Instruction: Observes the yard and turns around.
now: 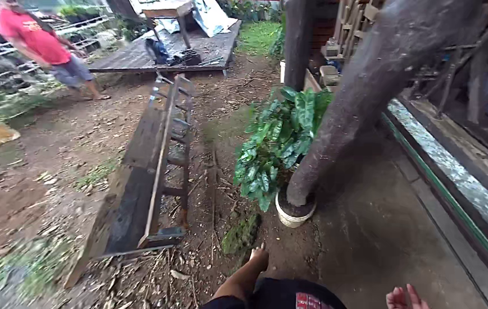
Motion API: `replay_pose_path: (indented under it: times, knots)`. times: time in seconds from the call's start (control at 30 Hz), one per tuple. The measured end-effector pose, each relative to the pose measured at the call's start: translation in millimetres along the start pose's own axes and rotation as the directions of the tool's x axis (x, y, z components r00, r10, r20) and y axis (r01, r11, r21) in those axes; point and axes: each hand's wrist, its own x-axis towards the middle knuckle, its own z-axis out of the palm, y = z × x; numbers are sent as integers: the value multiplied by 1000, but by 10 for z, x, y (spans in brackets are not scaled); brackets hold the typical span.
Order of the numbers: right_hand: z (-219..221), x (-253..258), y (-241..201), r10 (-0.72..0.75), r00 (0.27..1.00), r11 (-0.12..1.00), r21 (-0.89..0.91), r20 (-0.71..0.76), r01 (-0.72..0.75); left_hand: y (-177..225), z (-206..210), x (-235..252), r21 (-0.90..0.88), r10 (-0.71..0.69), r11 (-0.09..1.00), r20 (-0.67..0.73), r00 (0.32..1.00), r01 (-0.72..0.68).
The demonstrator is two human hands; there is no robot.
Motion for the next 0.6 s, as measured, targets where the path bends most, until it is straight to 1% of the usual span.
replay_pose_path:
  times: [0.03, 0.07, 0.2, 0.3, 0.37, 0.43, 0.47, 0.5, 0.53, 0.6]
  knots:
    - [-70, 33, -76, -1, 999, 1000, -3, 38, 2, 52, 6, 26, 11, 4, 1000, -9, 1000, -4]
    - [-135, 53, -142, -17, 999, 1000, -4, 32, 18, 108, 26, 51, 29, 7, 1000, -18, 1000, -7]
    - [-239, -28, -457, -109, 982, 993, 30, -156, 115, 445, -87, 24, 191, 23, 982, -23, 999, -18]
    - [-448, -70, -753, -126, 954, 982, 102, -271, 159, 789, -118, 135, 325, 35, 945, -32, 999, -23]
    - [-635, -111, -907, -136, 935, 970, 150, -328, 193, 982, -101, 246, 375, 81, 923, 22, 996, -84]
    - [-859, -217, -993, -159, 904, 954, 174, -396, 244, 1160, -100, 375, 385, 165, 903, 104, 981, -192]
    - [-997, -283, -1007, -167, 884, 945, 186, -438, 271, 1321, -170, 368, 404, 181, 885, 161, 970, -233]
    - [-1150, -353, -998, -176, 862, 934, 197, -475, 299, 1491, -250, 371, 457, 189, 848, 211, 959, -268]
    - [-1298, -431, -973, -180, 837, 922, 209, -516, 327, 1653, -320, 396, 535, 191, 790, 250, 949, -300]
    - [-1559, -609, -898, -158, 783, 879, 275, -601, 389, 1968, -444, 464, 658, 191, 671, 293, 937, -343]
